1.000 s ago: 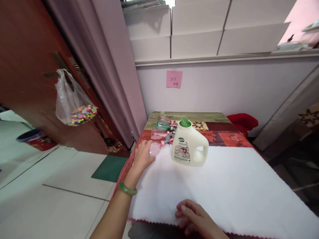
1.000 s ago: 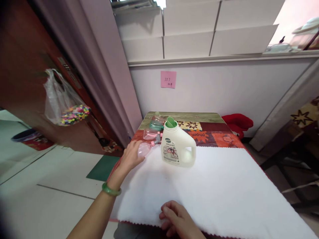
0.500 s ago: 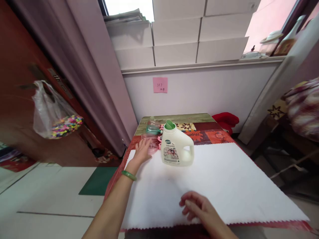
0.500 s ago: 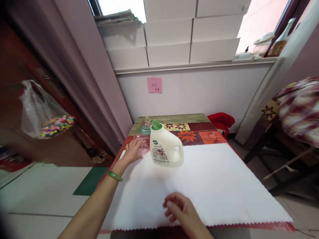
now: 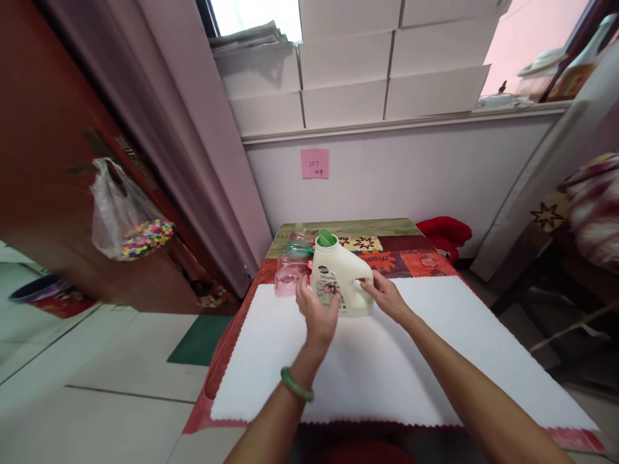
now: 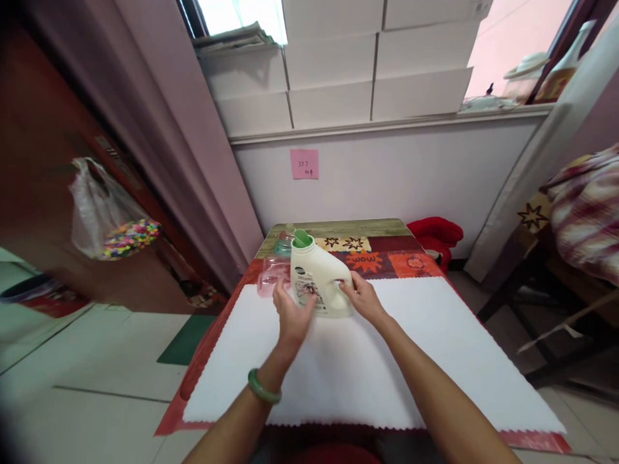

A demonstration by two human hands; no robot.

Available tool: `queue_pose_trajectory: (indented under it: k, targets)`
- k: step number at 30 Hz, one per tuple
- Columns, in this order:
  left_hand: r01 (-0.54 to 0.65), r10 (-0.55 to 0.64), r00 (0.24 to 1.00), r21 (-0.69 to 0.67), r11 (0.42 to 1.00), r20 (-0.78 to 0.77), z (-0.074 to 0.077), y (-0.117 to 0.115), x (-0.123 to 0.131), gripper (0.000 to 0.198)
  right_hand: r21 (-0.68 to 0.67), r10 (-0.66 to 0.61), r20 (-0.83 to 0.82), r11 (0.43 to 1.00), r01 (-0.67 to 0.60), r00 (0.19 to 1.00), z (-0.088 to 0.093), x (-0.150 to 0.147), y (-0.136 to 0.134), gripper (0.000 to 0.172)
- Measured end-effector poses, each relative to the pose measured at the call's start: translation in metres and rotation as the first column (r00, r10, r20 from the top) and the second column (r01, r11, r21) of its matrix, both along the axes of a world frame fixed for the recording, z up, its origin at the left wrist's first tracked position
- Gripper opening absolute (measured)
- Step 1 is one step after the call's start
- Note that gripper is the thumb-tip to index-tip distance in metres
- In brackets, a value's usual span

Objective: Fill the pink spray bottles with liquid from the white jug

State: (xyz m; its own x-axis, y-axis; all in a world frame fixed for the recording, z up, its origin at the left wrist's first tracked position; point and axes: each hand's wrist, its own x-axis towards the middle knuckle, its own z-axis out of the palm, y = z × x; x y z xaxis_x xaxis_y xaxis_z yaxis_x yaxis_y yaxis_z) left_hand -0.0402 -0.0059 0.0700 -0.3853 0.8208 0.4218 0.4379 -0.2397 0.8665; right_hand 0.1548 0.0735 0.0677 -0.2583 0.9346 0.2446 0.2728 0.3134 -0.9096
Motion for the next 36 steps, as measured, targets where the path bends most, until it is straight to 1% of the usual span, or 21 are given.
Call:
queue_pose_trajectory:
  k: [1,2,3,4,6,8,10,11,13,16,17,19,21,23,26,28,30,33,34,35,36]
  targets:
    - [-0.034,0.034,0.999,0.003,0.999,-0.004,-0.001,-0.012,0.009,0.081,-0.011,0.015,-0.003,1.000,-0.015,1.000,0.002,0.000,-0.003,0.036]
    - [-0.014,0.014,1.000,0.002,1.000,-0.008,0.000,-0.023,0.017,0.065,-0.017,0.015,0.000,1.000,-0.015,1.000,0.004,0.000,-0.008,0.036]
    - [0.060,-0.060,0.998,-0.024,0.998,-0.002,0.003,-0.033,0.023,0.049,-0.021,0.010,0.006,1.000,-0.010,1.000,0.006,-0.001,-0.014,0.035]
    - [0.101,-0.101,0.995,-0.039,0.994,0.002,0.007,-0.040,0.029,0.040,-0.020,0.000,0.012,1.000,0.000,1.000,0.009,-0.003,-0.022,0.033]
    - [0.188,-0.180,0.980,-0.096,0.977,0.085,0.019,-0.047,0.035,0.037,-0.003,-0.027,0.019,1.000,0.027,0.999,0.013,-0.013,-0.043,0.028]
    - [0.253,-0.212,0.951,-0.174,0.952,0.226,0.031,-0.049,0.036,0.039,0.028,-0.066,0.028,0.997,0.065,0.997,0.015,-0.028,-0.067,0.023]
    - [0.263,-0.179,0.929,-0.235,0.936,0.325,0.040,-0.049,0.031,0.037,0.064,-0.097,0.068,0.994,0.092,0.993,0.016,-0.044,-0.091,0.021]
    - [0.237,-0.143,0.929,-0.252,0.938,0.341,0.043,-0.049,0.027,0.037,0.092,-0.093,0.087,0.992,0.085,0.992,0.017,-0.051,-0.102,0.023]
    - [0.165,-0.059,0.931,-0.272,0.948,0.361,0.045,-0.050,0.015,0.040,0.171,-0.017,0.123,0.985,-0.004,0.992,0.020,-0.061,-0.120,0.028]
    - [0.066,0.052,0.925,-0.296,0.953,0.375,0.044,-0.049,-0.011,0.047,0.285,0.148,0.201,0.937,-0.202,0.968,0.025,-0.062,-0.138,0.031]
    - [0.022,0.093,0.926,-0.299,0.954,0.365,0.044,-0.048,-0.020,0.049,0.302,0.178,0.222,0.922,-0.241,0.959,0.026,-0.060,-0.142,0.030]
    - [-0.076,0.174,0.927,-0.288,0.955,0.332,0.044,-0.045,-0.039,0.048,0.301,0.190,0.226,0.919,-0.254,0.955,0.025,-0.052,-0.147,0.028]
    - [-0.138,0.215,0.929,-0.256,0.957,0.300,0.047,-0.044,-0.058,0.045,0.267,0.172,0.189,0.938,-0.220,0.967,0.021,-0.041,-0.150,0.026]
    - [-0.169,0.226,0.937,-0.219,0.961,0.268,0.052,-0.046,-0.080,0.041,0.222,0.141,0.135,0.961,-0.168,0.981,0.014,-0.027,-0.149,0.025]
    - [-0.167,0.207,0.953,-0.187,0.968,0.223,0.059,-0.053,-0.115,0.034,0.157,0.041,0.086,0.986,-0.054,0.995,0.003,-0.001,-0.146,0.025]
    - [-0.138,0.175,0.965,-0.192,0.972,0.193,0.059,-0.057,-0.138,0.032,0.111,-0.037,0.083,0.993,0.028,0.996,-0.002,0.017,-0.145,0.028]
    - [-0.124,0.159,0.973,-0.200,0.972,0.169,0.054,-0.059,-0.156,0.030,0.044,-0.112,0.090,0.993,0.108,0.990,-0.006,0.034,-0.144,0.041]
    - [-0.134,0.165,0.975,-0.197,0.971,0.152,0.039,-0.060,-0.174,0.025,-0.042,-0.226,0.107,0.972,0.231,0.968,-0.009,0.051,-0.144,0.070]
    - [-0.137,0.168,0.974,-0.193,0.972,0.151,0.034,-0.060,-0.179,0.023,-0.055,-0.255,0.112,0.964,0.262,0.960,-0.009,0.055,-0.144,0.075]
    - [-0.139,0.168,0.974,-0.189,0.972,0.150,0.029,-0.060,-0.184,0.022,-0.060,-0.272,0.115,0.958,0.280,0.955,-0.009,0.058,-0.144,0.077]
    - [-0.138,0.166,0.975,-0.184,0.973,0.149,0.025,-0.059,-0.189,0.022,-0.063,-0.277,0.117,0.956,0.285,0.954,-0.009,0.060,-0.143,0.074]
